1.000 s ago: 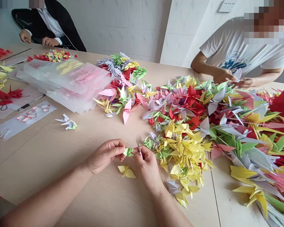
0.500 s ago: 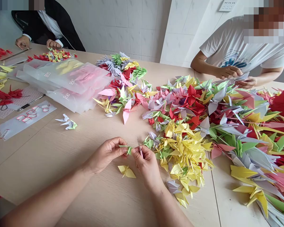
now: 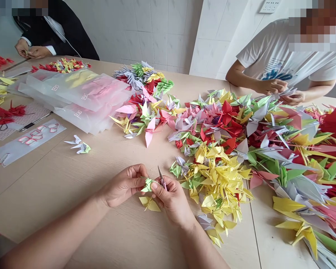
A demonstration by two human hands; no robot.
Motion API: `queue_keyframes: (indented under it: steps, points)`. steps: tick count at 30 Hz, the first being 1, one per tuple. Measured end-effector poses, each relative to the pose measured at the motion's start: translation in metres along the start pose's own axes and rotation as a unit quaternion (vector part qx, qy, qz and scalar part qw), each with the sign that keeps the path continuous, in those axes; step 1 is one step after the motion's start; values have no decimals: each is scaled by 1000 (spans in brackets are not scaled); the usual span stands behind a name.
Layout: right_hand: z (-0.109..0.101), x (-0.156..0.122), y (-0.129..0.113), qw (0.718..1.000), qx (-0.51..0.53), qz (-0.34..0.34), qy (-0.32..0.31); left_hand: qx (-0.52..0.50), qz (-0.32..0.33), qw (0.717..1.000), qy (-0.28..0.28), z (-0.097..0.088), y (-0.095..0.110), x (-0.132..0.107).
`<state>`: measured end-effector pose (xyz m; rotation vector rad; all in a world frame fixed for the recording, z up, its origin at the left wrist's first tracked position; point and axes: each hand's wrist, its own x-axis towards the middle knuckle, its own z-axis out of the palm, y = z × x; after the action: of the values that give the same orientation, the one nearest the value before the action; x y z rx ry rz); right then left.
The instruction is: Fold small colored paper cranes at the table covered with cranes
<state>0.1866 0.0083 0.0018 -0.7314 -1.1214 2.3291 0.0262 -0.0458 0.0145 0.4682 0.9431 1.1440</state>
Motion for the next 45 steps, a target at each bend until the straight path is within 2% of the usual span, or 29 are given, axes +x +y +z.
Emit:
queue_keyframes:
  steps: [7, 11, 16, 28, 45]
  points:
    - [0, -1, 1, 999, 25, 0, -34, -56, 0, 998, -42, -2, -4, 0]
    - [-1, -2, 0, 998, 51, 1, -34, -76, 4, 997, -22, -1, -3, 0]
    - [-3, -1, 1, 997, 80, 1, 8, -88, 39, 995, 20, -3, -1, 1]
    - [-3, -1, -1, 999, 47, 2, 2, -138, 18, 990, 20, -7, 0, 3]
    - [-4, 0, 1, 999, 27, -3, 24, -137, 9, 990, 27, -10, 0, 6]
